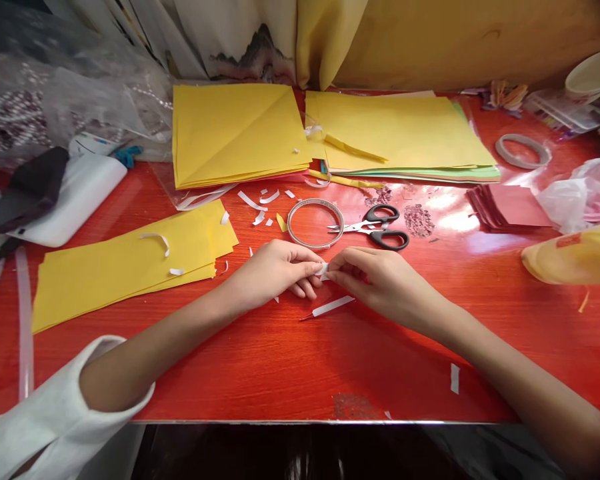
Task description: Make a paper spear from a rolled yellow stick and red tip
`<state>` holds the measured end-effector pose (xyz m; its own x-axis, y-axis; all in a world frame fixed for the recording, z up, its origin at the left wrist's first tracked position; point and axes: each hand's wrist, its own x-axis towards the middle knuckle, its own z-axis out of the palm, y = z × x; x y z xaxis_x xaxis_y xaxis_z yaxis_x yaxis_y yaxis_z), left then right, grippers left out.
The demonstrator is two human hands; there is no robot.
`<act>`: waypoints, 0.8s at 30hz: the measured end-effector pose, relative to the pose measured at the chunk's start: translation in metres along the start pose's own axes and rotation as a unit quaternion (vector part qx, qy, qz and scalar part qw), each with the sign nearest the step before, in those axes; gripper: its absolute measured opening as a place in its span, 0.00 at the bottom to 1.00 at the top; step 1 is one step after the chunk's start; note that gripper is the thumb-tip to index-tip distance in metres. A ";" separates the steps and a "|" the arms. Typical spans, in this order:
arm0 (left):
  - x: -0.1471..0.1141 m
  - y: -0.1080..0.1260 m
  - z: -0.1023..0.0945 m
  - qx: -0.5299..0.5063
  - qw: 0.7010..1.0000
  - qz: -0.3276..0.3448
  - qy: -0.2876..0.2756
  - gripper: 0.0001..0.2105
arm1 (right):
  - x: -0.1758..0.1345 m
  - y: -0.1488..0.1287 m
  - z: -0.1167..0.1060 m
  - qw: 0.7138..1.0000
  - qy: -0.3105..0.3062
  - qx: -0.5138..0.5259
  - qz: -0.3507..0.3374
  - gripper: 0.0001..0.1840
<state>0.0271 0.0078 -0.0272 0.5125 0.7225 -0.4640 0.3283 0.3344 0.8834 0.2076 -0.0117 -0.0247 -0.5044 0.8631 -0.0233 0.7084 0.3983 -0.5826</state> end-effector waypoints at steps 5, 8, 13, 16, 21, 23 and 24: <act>-0.001 0.001 0.000 0.006 1.000 0.002 -0.001 0.08 | 0.000 -0.001 0.001 1.000 0.002 0.000 0.009 0.06; -0.001 0.002 0.000 0.006 1.000 -0.002 0.004 0.08 | 0.000 -0.001 0.000 1.000 -0.001 0.014 0.021 0.06; -0.001 0.002 0.000 0.005 1.000 -0.006 0.004 0.09 | 0.001 -0.001 -0.004 0.997 -0.016 0.068 0.023 0.06; -0.001 0.001 0.000 0.005 1.000 -0.006 0.005 0.09 | 0.002 -0.001 -0.005 0.997 -0.019 0.070 0.023 0.07; -0.001 0.000 0.001 0.007 1.000 -0.003 0.002 0.09 | 0.001 -0.001 -0.003 0.997 -0.018 0.067 0.019 0.06; -0.001 0.001 0.001 0.008 1.000 -0.001 0.000 0.09 | 0.001 -0.001 -0.001 0.998 -0.013 0.059 0.018 0.06; -0.001 0.001 0.001 0.008 1.000 -0.001 -0.001 0.09 | 0.001 0.000 0.000 0.998 -0.010 0.054 0.017 0.06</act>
<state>0.0273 0.0068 -0.0262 0.5130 0.7210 -0.4658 0.3427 0.3255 0.8812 0.2072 -0.0112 -0.0241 -0.4911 0.8690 -0.0607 0.6692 0.3318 -0.6649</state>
